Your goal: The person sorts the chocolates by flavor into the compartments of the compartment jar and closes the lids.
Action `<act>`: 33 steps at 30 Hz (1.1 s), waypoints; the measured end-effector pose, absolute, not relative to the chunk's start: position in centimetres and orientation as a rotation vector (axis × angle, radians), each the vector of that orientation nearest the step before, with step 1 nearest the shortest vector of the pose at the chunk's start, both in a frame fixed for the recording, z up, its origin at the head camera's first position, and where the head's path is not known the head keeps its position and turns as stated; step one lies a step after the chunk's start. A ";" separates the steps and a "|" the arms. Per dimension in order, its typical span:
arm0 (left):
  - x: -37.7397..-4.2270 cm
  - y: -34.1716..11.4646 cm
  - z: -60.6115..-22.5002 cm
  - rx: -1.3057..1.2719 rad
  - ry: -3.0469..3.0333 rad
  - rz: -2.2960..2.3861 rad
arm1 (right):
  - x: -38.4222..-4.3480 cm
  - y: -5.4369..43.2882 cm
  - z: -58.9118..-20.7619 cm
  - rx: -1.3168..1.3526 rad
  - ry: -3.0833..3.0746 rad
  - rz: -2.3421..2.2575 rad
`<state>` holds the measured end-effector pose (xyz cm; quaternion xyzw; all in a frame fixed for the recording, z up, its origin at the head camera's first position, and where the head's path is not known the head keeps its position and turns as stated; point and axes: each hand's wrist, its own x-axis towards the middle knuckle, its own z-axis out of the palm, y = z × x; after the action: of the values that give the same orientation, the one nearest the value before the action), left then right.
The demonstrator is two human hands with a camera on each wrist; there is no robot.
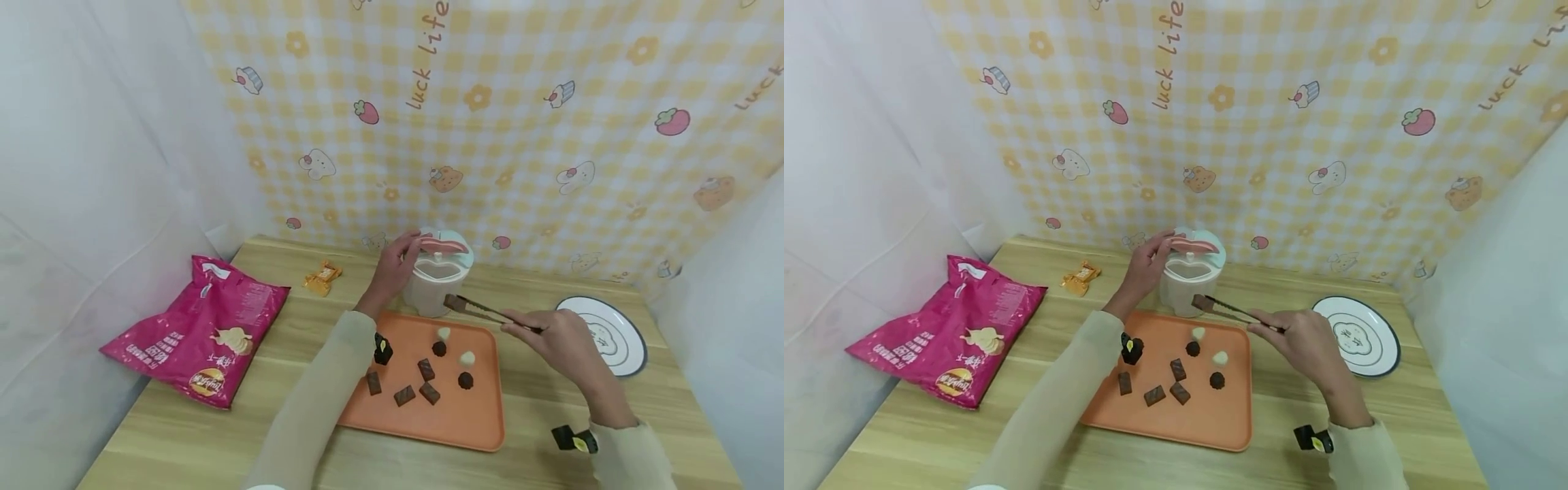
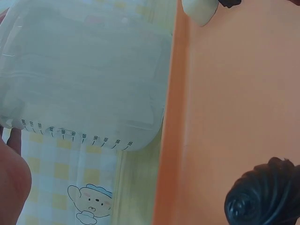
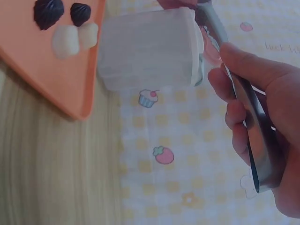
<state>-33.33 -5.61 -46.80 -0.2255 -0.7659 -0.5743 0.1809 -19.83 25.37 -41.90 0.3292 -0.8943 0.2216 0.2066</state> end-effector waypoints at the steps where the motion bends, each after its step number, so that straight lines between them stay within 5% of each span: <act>1: -33.4 -5.6 -46.8 -0.643 -2.156 -1.626 | -20.1 25.1 -41.7 0.899 -2.492 0.608; 33: -33.9 -6.7 -47.0 -0.626 -2.219 -1.665 | -24.3 19.2 -40.9 0.710 -2.553 0.581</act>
<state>-33.95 -6.74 -46.95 -0.2176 -0.7717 -0.5790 0.1481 -24.35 19.17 -40.87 0.2557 -0.9196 0.2091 0.2127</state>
